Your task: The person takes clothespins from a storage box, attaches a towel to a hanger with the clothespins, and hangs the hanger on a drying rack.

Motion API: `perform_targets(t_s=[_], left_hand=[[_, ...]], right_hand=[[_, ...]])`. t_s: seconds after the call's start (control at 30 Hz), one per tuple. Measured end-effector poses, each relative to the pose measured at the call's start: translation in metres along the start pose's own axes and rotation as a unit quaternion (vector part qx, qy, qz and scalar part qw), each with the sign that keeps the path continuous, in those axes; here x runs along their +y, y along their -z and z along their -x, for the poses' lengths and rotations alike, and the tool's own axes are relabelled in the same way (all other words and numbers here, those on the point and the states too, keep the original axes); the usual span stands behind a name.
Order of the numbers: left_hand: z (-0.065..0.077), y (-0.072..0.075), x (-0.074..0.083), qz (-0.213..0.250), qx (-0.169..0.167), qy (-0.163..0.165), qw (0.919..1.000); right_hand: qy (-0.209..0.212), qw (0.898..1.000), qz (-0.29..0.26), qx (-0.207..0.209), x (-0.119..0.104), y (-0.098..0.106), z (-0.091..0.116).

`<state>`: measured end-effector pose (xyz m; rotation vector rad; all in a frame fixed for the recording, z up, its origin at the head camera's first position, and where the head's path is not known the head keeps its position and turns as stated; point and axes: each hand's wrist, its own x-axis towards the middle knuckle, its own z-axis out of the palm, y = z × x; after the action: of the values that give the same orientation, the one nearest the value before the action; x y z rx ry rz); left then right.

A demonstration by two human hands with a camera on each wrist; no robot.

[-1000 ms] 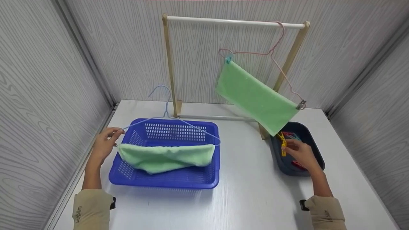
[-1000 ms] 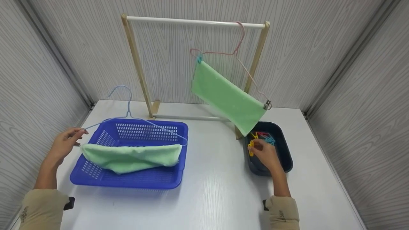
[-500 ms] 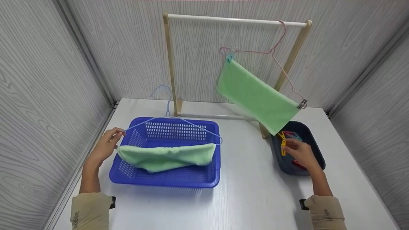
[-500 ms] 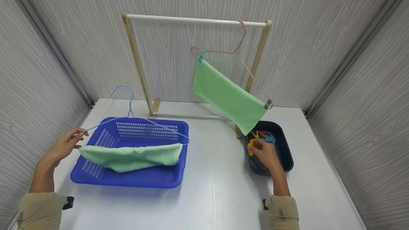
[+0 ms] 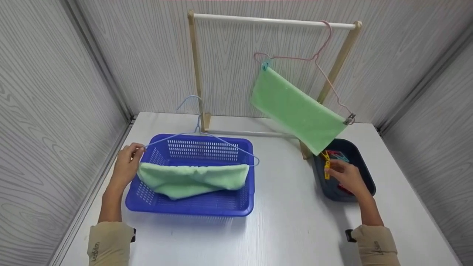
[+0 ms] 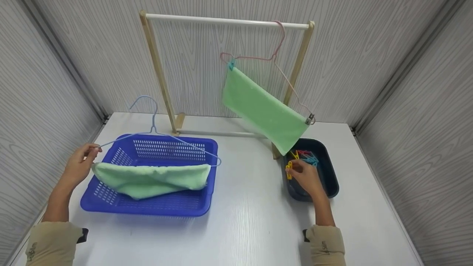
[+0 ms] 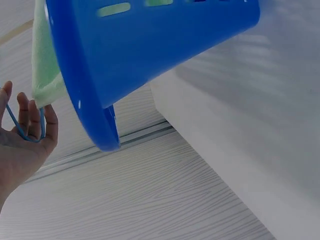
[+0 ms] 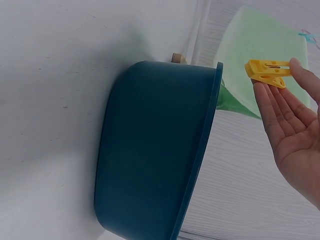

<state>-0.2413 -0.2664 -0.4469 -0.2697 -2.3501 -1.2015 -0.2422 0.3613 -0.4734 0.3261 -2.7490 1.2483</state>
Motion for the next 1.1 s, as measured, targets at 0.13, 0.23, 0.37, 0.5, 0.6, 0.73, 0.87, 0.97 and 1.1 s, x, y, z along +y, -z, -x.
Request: perform_targets(t_s=[0.13,0.23,0.37,0.5,0.6,0.73,0.87,0.97,1.1], left_hand=[[-0.001,0.004,0.004,-0.003,0.027,-0.002,0.9996],[-0.001,0.008,0.007,0.012,0.012,-0.002,0.9999],[0.000,0.013,0.009,0.007,-0.004,0.028,0.9996],[0.001,0.016,0.011,0.004,0.049,0.037,0.9981],[0.000,0.018,0.013,0.008,0.093,0.021,0.9954],[-0.002,0.019,0.016,0.001,0.124,0.014,0.9922],[-0.001,0.019,0.017,-0.007,0.138,0.015,0.9902],[-0.001,0.018,0.018,0.011,0.150,0.008,0.9885],[-0.001,0.015,0.023,0.040,0.173,-0.010,0.9840]], right_hand=[[0.010,1.000,-0.017,0.001,0.002,0.000,0.001],[0.013,1.000,-0.022,0.003,0.002,0.001,0.001],[0.003,1.000,-0.015,0.009,0.005,0.001,0.001],[-0.010,1.000,-0.011,0.007,0.006,0.000,0.001],[-0.023,1.000,0.002,0.006,0.003,0.000,0.001],[-0.033,0.999,0.005,0.010,0.002,-0.001,0.000],[-0.039,0.999,-0.015,0.012,-0.002,-0.002,0.001],[-0.049,0.999,-0.017,0.010,-0.003,-0.003,0.001],[-0.054,0.998,-0.010,0.008,0.000,-0.003,0.001]])
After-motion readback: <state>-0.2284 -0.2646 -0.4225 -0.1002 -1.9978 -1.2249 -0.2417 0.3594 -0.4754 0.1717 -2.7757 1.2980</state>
